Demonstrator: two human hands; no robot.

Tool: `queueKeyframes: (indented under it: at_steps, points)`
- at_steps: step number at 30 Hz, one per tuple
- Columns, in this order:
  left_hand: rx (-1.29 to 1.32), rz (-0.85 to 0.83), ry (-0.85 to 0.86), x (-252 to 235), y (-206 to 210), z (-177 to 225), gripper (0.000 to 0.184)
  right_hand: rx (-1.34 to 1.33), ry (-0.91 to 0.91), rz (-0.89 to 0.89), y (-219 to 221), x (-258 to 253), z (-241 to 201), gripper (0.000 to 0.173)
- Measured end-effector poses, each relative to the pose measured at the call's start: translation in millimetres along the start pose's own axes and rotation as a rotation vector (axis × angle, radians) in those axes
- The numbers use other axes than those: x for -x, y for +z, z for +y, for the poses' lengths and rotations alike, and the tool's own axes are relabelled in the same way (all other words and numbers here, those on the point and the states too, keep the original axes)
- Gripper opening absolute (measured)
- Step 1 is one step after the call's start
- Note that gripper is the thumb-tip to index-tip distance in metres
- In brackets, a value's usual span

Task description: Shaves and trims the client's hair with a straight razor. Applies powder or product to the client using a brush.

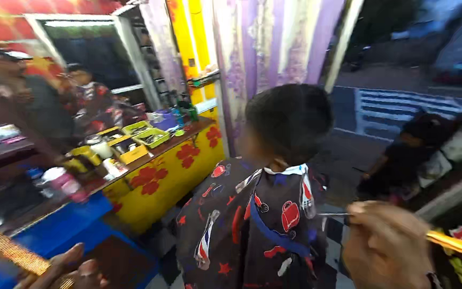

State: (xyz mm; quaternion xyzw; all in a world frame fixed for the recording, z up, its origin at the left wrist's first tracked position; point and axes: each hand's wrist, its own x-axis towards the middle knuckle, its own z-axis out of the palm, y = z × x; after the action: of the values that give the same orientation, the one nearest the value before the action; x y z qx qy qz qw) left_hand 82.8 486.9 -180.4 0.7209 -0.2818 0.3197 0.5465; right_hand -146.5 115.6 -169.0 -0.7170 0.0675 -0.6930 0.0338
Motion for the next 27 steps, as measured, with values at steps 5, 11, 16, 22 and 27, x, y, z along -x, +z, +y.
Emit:
queueKeyframes:
  at_steps: [5, 11, 16, 22, 27]
  points:
    - [0.025, -0.191, 0.299, -94.0, 74.7, 31.9, 0.04, 0.191, 0.064, -0.144, 30.4, 25.0, -26.8, 0.019]
    - [0.268, -0.488, 0.706, -200.6, 172.3, 87.4, 0.038, 0.196, 0.219, -0.22, 51.5, 59.8, -30.6, 0.022]
    - [0.32, -0.755, 0.986, -276.3, 271.4, 130.8, 0.043, 0.013, 0.442, -0.001, 54.5, 28.8, -36.1, 0.013]
    - [0.43, -1.108, 0.999, -327.3, 393.9, 154.9, 0.048, 0.059, 0.487, 0.02, 64.3, 9.0, -50.4, 0.013]
    - [0.492, -1.647, 0.676, -306.5, 485.2, 143.7, 0.068, 0.169, 0.543, 0.008, 85.0, 9.6, -78.8, 0.016]
